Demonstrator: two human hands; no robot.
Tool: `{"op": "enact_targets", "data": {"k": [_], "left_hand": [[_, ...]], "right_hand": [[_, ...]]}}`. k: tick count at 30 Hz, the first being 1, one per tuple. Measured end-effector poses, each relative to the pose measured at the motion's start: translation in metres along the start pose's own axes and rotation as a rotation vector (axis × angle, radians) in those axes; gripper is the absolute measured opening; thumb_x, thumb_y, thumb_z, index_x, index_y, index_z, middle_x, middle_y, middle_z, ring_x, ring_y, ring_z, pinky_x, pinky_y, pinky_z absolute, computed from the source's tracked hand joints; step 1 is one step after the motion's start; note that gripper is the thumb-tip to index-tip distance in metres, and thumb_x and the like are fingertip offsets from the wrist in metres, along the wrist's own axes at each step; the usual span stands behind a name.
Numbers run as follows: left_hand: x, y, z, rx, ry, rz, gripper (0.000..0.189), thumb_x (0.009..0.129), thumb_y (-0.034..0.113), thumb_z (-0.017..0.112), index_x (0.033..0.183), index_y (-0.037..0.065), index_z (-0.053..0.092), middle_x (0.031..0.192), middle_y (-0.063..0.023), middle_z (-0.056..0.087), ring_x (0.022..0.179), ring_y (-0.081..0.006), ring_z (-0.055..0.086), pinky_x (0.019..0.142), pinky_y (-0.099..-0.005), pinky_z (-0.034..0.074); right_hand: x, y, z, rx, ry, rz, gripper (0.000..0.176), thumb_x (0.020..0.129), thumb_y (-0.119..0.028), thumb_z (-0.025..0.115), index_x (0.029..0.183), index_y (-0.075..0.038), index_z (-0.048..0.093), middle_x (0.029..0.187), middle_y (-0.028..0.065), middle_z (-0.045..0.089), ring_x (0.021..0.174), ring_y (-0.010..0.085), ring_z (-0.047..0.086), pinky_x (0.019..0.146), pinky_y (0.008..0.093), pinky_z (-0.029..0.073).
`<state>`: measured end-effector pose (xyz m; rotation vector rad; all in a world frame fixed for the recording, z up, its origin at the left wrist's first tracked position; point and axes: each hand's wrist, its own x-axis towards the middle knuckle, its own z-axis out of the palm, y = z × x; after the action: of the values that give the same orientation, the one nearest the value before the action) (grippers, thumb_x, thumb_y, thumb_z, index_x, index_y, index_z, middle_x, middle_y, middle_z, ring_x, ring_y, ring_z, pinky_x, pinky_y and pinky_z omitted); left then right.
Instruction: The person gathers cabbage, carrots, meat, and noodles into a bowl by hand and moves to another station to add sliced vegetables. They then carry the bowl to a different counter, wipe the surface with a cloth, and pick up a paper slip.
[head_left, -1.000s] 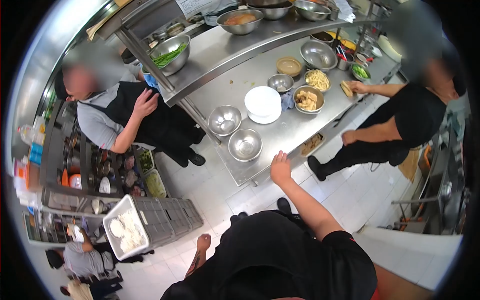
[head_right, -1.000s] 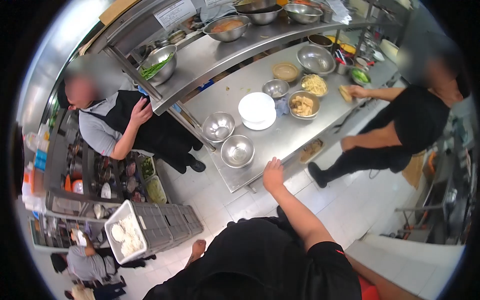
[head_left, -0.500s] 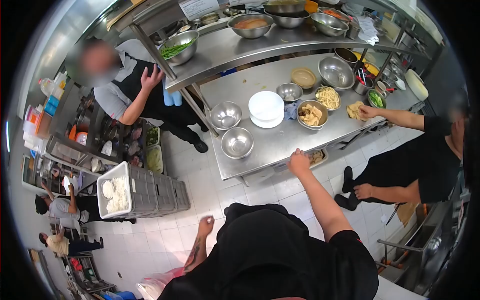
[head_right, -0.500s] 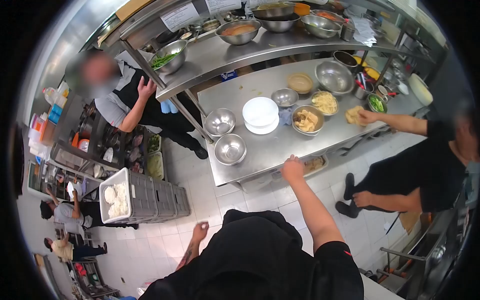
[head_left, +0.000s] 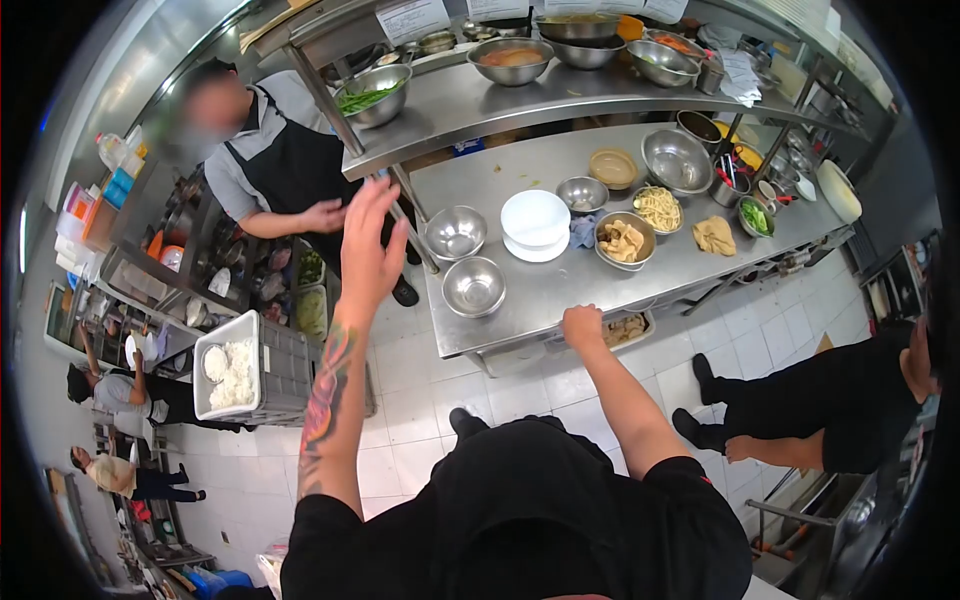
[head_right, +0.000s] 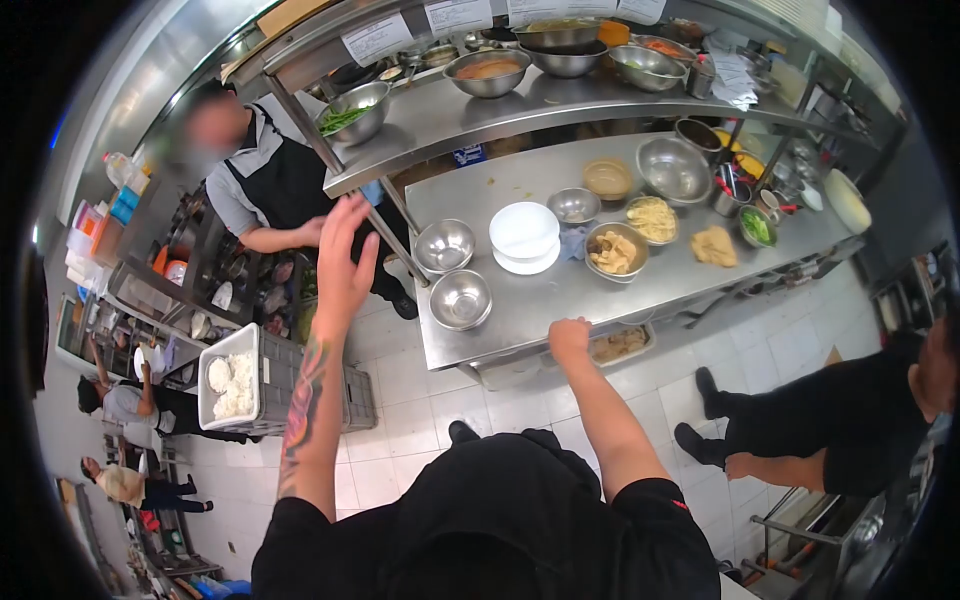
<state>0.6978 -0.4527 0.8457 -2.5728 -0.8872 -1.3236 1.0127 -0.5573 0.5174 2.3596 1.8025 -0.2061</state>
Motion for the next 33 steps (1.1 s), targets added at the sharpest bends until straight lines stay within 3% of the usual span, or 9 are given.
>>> {"op": "enact_targets", "data": {"k": [1, 2, 5, 8, 14, 18, 21, 24, 33], "left_hand": [[0.013, -0.012, 0.008, 0.045, -0.013, 0.06, 0.05, 0.088, 0.009, 0.065, 0.136, 0.003, 0.052, 0.145, -0.0158, 0.049, 0.139, -0.0383, 0.041, 0.113, -0.0486, 0.034], [0.02, -0.018, 0.017, 0.041, -0.014, 0.06, 0.05, 0.088, 0.009, 0.065, 0.136, 0.003, 0.052, 0.145, -0.0158, 0.049, 0.139, -0.0383, 0.041, 0.113, -0.0486, 0.034], [0.024, -0.04, 0.053, 0.335, -0.044, -0.06, 0.071, 0.087, 0.023, 0.067, 0.15, 0.01, 0.036, 0.155, -0.01, 0.036, 0.146, -0.0331, 0.029, 0.112, -0.0656, 0.025], [0.019, -0.039, 0.07, 0.508, -0.021, -0.154, 0.074, 0.083, 0.021, 0.068, 0.15, 0.012, 0.038, 0.155, -0.0077, 0.037, 0.145, -0.0309, 0.029, 0.112, -0.0668, 0.024], [0.032, -0.048, 0.092, 0.388, 0.245, -0.125, 0.069, 0.074, 0.014, 0.069, 0.141, 0.015, 0.048, 0.137, -0.0063, 0.046, 0.134, -0.0313, 0.038, 0.101, -0.0606, 0.034], [0.033, -0.051, 0.095, 0.393, 0.274, -0.12, 0.067, 0.07, 0.009, 0.068, 0.136, 0.014, 0.052, 0.135, -0.0081, 0.048, 0.132, -0.0325, 0.041, 0.107, -0.0505, 0.033], [0.035, -0.055, 0.098, 0.357, 0.298, -0.065, 0.067, 0.071, 0.008, 0.066, 0.137, 0.011, 0.052, 0.135, -0.0113, 0.048, 0.132, -0.0357, 0.04, 0.112, -0.0484, 0.032], [0.038, -0.049, 0.103, 0.362, 0.335, -0.05, 0.064, 0.072, 0.009, 0.065, 0.135, 0.007, 0.053, 0.132, -0.0135, 0.05, 0.13, -0.0375, 0.041, 0.112, -0.05, 0.031], [0.036, -0.044, 0.109, 0.394, 0.364, -0.011, 0.064, 0.074, 0.008, 0.064, 0.137, 0.007, 0.051, 0.136, -0.0141, 0.048, 0.13, -0.0387, 0.038, 0.111, -0.0504, 0.033]], "right_hand": [[-0.001, 0.0, -0.001, 0.021, -0.014, 0.015, 0.028, 0.084, -0.038, 0.072, 0.098, -0.013, 0.076, 0.102, 0.0082, 0.073, 0.107, 0.0308, 0.065, 0.089, 0.0455, 0.051], [-0.001, 0.0, -0.001, 0.02, -0.016, 0.018, 0.028, 0.084, -0.038, 0.072, 0.098, -0.013, 0.076, 0.102, 0.0082, 0.073, 0.107, 0.0308, 0.065, 0.089, 0.0455, 0.051], [-0.004, 0.001, 0.0, 0.009, -0.008, 0.009, 0.028, 0.085, -0.037, 0.071, 0.096, -0.012, 0.077, 0.102, 0.0091, 0.073, 0.11, 0.0311, 0.063, 0.088, 0.046, 0.051], [-0.008, 0.002, 0.001, -0.01, -0.003, 0.01, 0.03, 0.085, -0.037, 0.071, 0.095, -0.01, 0.077, 0.104, 0.0125, 0.073, 0.112, 0.0338, 0.061, 0.088, 0.0456, 0.052], [-0.007, 0.004, 0.013, -0.016, 0.016, 0.007, 0.031, 0.084, -0.035, 0.069, 0.098, -0.008, 0.077, 0.109, 0.0213, 0.071, 0.11, 0.0385, 0.06, 0.087, 0.0442, 0.053], [-0.002, -0.004, 0.014, -0.036, 0.009, 0.075, 0.027, 0.085, -0.026, 0.064, 0.102, -0.011, 0.077, 0.111, 0.02, 0.071, 0.115, 0.0413, 0.059, 0.09, 0.05, 0.051], [-0.002, -0.007, 0.008, -0.063, -0.033, 0.086, 0.027, 0.085, -0.023, 0.063, 0.105, -0.013, 0.077, 0.115, 0.0186, 0.071, 0.117, 0.0436, 0.058, 0.093, 0.0556, 0.049], [0.0, -0.011, 0.01, -0.025, -0.039, 0.095, 0.027, 0.086, -0.022, 0.062, 0.106, -0.012, 0.077, 0.117, 0.0167, 0.071, 0.119, 0.0466, 0.058, 0.095, 0.0598, 0.046], [0.005, -0.019, 0.011, -0.016, -0.021, 0.181, 0.027, 0.089, -0.016, 0.058, 0.105, -0.008, 0.076, 0.112, 0.0196, 0.072, 0.123, 0.0491, 0.057, 0.093, 0.0611, 0.045]]}}
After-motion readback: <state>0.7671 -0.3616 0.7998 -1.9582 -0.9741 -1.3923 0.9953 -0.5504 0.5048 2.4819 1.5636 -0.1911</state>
